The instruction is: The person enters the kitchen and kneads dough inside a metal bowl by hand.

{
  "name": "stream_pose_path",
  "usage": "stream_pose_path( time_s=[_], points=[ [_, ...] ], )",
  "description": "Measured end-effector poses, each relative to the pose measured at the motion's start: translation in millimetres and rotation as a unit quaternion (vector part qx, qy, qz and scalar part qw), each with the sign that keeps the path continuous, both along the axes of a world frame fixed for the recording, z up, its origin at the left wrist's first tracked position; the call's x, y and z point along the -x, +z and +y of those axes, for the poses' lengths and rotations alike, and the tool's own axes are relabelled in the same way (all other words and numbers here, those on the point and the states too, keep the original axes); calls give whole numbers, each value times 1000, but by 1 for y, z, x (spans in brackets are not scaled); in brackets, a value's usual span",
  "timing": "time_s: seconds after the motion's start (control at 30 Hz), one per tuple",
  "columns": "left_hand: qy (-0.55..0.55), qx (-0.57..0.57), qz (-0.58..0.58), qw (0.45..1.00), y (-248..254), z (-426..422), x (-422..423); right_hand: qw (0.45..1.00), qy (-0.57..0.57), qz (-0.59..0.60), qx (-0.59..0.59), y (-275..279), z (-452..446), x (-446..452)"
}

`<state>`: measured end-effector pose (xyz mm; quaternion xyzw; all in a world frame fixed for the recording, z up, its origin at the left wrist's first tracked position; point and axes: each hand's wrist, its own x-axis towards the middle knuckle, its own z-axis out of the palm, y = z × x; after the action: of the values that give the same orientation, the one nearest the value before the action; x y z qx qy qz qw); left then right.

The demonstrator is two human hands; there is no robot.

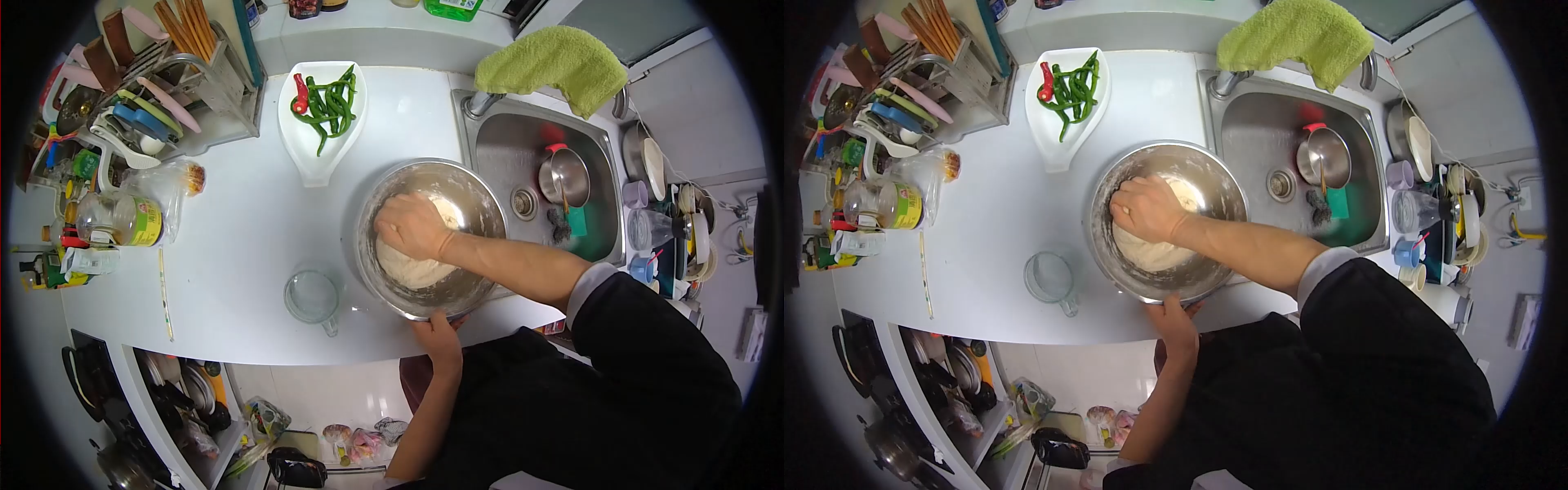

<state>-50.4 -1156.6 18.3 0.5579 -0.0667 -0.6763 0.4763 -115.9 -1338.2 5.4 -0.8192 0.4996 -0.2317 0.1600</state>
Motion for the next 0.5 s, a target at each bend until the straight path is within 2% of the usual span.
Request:
stream_pose_path(
  time_s=[0.1,0.17,0.23,0.27,0.3,0.33,0.37,0.43,0.5],
  points=[
    [21,20,-8,1000,12,-6,1,1000,8,14,-5,-4,-9,1],
    [7,-1,-55,998,21,-15,-16,1000,16,21,-4,-5,-11,0],
    [-16,4,-58,998,11,-20,-27,998,14,37,-40,-3,-12,0],
    [-30,20,-31,999,10,-23,-28,999,20,34,-32,-1,-15,0],
    [-49,36,-5,998,10,-26,-29,996,40,31,-72,5,-17,-1],
    [-44,40,-13,998,10,-26,-27,992,55,30,-113,11,-17,-1],
    [-46,47,-14,998,9,-24,-25,992,53,30,-106,16,-14,2],
    [-11,50,-4,999,9,-22,-19,972,97,90,-193,54,-3,2],
    [-10,44,0,999,10,-23,-16,963,55,143,-220,88,17,-5]
  ],
)
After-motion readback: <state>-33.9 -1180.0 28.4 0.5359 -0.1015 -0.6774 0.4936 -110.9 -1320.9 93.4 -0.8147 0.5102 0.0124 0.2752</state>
